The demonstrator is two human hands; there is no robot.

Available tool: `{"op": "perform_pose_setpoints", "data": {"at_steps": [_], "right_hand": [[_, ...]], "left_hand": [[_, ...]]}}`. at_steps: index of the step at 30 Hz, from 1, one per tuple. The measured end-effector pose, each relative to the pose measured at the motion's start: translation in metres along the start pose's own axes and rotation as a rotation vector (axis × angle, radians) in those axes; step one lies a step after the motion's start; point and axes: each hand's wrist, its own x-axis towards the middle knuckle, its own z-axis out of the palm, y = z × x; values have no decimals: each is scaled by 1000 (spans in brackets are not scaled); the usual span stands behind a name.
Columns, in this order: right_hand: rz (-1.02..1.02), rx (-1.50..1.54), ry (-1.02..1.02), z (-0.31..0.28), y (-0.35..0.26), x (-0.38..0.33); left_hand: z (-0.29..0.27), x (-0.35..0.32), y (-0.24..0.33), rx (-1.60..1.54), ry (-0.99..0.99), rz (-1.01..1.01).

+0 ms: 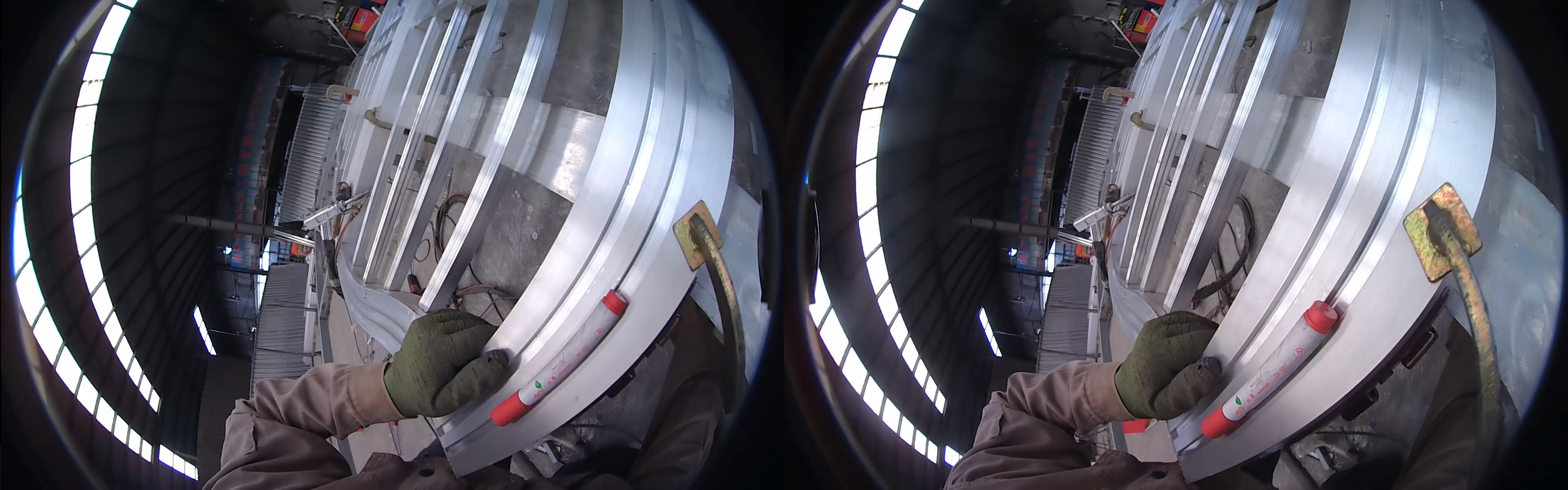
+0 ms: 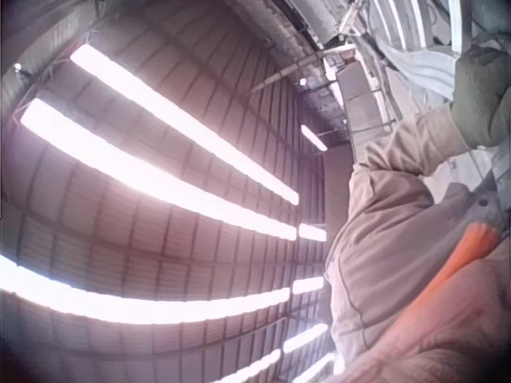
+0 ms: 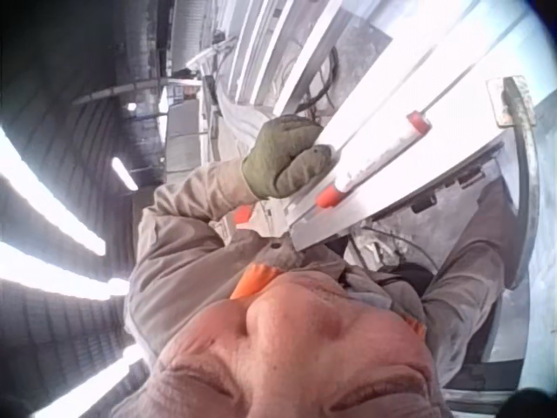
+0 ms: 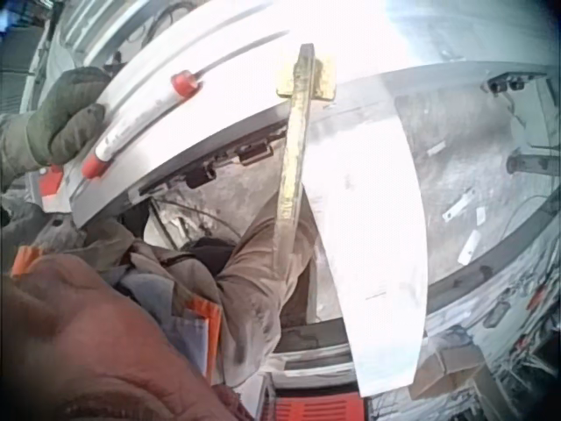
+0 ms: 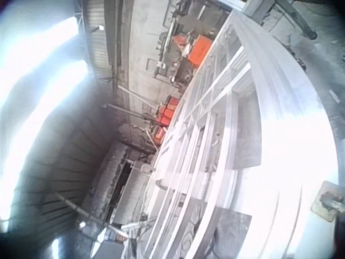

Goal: The person welds curved metal frame sections using a handheld welding torch, then uses a hammer to tap and align the joints. The person repeats welding and hammering on different segments of the frame structure.

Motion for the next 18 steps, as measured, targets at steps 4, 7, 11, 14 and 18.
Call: {"op": "perform_pose_setpoints", "data": {"at_steps": [4,7,11,14,18], "right_hand": [[-13,-54,-15,15,19,-9],[-27,-97,-26,21,38,-31],[-52,-179,-49,16,65,-82],[-106,-254,-84,2,81,-143],[-306,-308,-178,-15,52,-258]], "left_hand": [[0,3,3,-11,16,-25],[-5,6,6,-44,-1,-71],[4,3,0,-29,119,10],[-4,1,4,-46,106,-88],[-3,-10,-17,102,131,1]]}}
